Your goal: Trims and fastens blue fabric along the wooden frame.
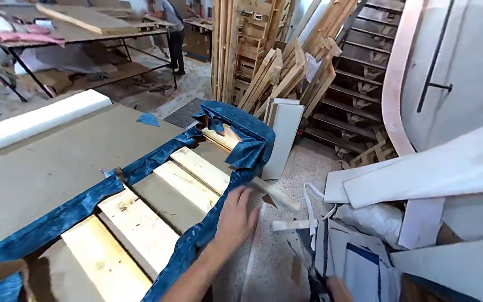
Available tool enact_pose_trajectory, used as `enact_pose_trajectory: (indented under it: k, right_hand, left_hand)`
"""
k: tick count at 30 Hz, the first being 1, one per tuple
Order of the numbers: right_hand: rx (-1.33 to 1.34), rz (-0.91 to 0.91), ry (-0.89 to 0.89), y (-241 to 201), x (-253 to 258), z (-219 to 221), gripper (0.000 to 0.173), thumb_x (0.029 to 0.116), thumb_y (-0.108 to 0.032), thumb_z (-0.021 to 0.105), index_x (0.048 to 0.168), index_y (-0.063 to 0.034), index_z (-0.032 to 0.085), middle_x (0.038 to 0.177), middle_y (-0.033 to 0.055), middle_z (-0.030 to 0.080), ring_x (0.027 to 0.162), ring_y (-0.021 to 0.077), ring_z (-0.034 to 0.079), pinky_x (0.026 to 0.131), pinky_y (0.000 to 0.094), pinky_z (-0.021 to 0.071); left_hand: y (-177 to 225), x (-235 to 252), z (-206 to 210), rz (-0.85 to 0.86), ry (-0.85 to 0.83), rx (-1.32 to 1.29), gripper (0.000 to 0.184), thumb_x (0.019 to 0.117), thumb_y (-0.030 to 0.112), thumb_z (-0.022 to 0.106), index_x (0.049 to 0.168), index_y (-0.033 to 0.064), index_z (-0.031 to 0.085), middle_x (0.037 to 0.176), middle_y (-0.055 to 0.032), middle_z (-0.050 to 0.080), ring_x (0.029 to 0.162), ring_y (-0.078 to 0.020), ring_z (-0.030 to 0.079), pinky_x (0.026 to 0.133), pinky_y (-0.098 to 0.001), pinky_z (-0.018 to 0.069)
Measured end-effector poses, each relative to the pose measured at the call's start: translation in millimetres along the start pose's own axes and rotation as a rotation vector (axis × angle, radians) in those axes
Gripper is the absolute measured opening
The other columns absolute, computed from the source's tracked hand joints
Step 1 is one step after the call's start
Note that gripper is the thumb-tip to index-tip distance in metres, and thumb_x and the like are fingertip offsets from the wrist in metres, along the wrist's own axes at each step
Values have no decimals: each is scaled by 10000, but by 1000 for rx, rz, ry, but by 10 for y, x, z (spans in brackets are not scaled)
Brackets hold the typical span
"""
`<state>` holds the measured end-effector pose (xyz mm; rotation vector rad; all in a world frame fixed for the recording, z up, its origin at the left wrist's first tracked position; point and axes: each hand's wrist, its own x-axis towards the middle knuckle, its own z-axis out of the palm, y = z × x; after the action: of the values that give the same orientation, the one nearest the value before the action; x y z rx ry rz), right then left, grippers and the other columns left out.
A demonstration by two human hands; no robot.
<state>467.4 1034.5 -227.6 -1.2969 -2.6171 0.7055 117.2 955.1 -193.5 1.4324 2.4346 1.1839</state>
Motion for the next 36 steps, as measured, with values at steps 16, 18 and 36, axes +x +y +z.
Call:
enact_pose_trajectory:
  k: [16, 18, 36]
  right_hand:
    - [-921, -1175, -6, -1503, 4567, -2170, 619, 668, -601, 742, 981, -73, 663, 1031, 163, 610, 950, 410, 613, 737, 581, 487]
    - [-1068, -1263, -134, -1889, 4780, -2133, 588, 679, -584, 769, 1005, -104, 678, 1022, 117, 615, 963, 352, 617, 784, 543, 486]
    - [-1836, -1180, -714, -3679, 4663, -1325, 368, 809, -464, 820, 766, -139, 653, 681, 52, 595, 627, 249, 617, 538, 482, 490]
  left_hand:
    - [-728, 1789, 980, 43, 479, 155, 226, 958, 73, 654, 1165, 90, 745, 1080, -80, 745, 1071, -246, 694, 1034, -440, 525]
    - [-687, 1786, 979, 87, 590, 201, 169, 995, 134, 643, 1116, 91, 754, 1013, -68, 749, 988, -221, 701, 979, -424, 543]
    - [-630, 1995, 1079, -107, 859, 180, 173, 977, 123, 593, 957, 97, 763, 825, -39, 699, 798, -194, 652, 731, -368, 510]
